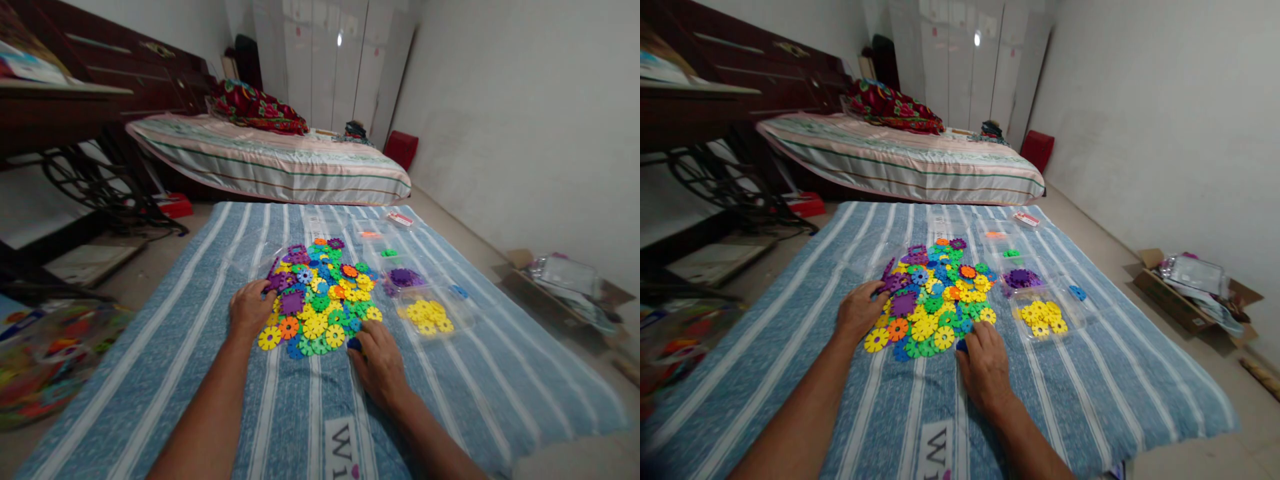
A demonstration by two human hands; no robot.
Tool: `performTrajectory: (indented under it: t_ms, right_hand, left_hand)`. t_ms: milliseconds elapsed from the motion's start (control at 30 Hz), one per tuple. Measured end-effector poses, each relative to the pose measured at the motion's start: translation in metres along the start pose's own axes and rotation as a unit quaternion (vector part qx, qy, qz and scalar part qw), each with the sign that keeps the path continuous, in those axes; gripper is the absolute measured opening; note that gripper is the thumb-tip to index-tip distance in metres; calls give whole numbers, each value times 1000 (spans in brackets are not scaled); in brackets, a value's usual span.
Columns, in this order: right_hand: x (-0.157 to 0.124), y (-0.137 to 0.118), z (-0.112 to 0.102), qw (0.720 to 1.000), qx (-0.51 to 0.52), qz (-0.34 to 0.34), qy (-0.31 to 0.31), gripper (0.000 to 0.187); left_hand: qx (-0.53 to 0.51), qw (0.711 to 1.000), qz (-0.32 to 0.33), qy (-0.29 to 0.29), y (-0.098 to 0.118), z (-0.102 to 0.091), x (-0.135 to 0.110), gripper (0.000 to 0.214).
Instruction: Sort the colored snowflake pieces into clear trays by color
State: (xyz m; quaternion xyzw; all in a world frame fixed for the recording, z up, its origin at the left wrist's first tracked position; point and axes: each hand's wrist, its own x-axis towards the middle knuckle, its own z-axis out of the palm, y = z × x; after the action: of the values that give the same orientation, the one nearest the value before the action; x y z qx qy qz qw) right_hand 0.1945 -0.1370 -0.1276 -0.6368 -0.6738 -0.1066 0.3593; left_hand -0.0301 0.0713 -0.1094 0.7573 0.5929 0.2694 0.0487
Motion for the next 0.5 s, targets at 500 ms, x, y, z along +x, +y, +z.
performTrajectory:
  t_ms: [500]
  right_hand:
    - [-3,0,4,997,60,-35,35,19]
  left_hand:
    - [-6,1000,4,6,-5,1,1,34]
